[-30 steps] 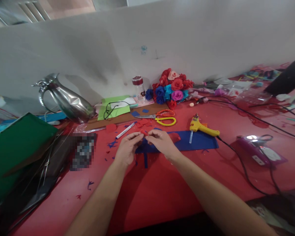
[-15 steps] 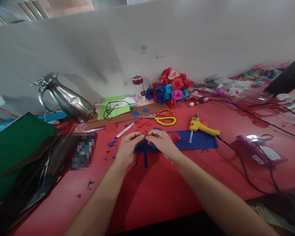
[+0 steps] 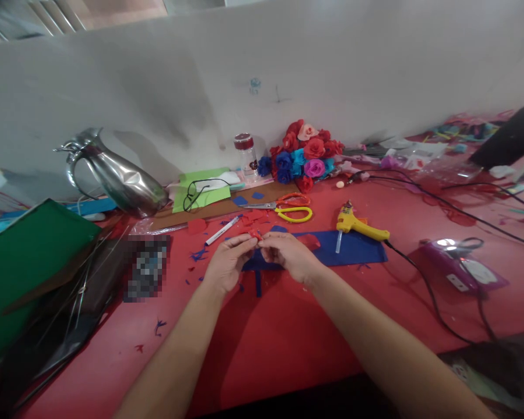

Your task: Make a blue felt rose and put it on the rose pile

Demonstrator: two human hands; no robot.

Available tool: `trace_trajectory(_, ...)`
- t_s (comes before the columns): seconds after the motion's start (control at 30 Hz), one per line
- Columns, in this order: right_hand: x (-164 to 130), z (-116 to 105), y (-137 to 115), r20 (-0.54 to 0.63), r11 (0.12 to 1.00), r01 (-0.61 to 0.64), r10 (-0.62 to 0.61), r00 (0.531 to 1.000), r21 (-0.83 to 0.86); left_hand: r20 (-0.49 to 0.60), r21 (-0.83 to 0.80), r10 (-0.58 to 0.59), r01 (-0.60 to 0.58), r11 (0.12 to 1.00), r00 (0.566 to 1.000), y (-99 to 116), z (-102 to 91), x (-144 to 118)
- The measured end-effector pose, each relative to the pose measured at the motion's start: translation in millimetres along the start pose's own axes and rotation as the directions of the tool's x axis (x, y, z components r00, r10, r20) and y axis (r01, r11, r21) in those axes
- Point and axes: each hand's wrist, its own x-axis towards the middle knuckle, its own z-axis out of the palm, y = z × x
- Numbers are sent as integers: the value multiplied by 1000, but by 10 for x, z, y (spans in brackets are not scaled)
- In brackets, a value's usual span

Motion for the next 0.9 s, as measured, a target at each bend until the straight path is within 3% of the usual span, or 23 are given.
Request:
trace_trajectory(0.17,-1,-2,6,45,994,-83,80,996,71,15,-7,3,-3,1000,1000,-4,7,-1)
trace_trajectory(0.33,-4,55,33,-76,999,47,-48,996,-26,-47,-4,51,-51,999,998,-34,19,8)
trace_trajectory(0.43,-2,57,32,-72,997,74,-75,995,-23,-58,2,54,-54,999,997,-34,25,8)
trace_trajectory(0.6,4,-16,-2,48,978,-126,120,992,165,6,-8,21,-20,1000,1000,-5,31,-13)
trace_trajectory(0.7,12,-39,-13,111,958,-209,190,975,196,39,-16,30,-29,999,999,1,30,-19)
trace_trajectory(0.8,16,-13,9,82,988,-117,109,991,101,11,-11,55,-55,998,998,-10,28,-7)
trace_trajectory(0.9,-2,39,69,-17,971,145,-151,988,-192,-55,-16,72,-73,997,996,-23,29,10)
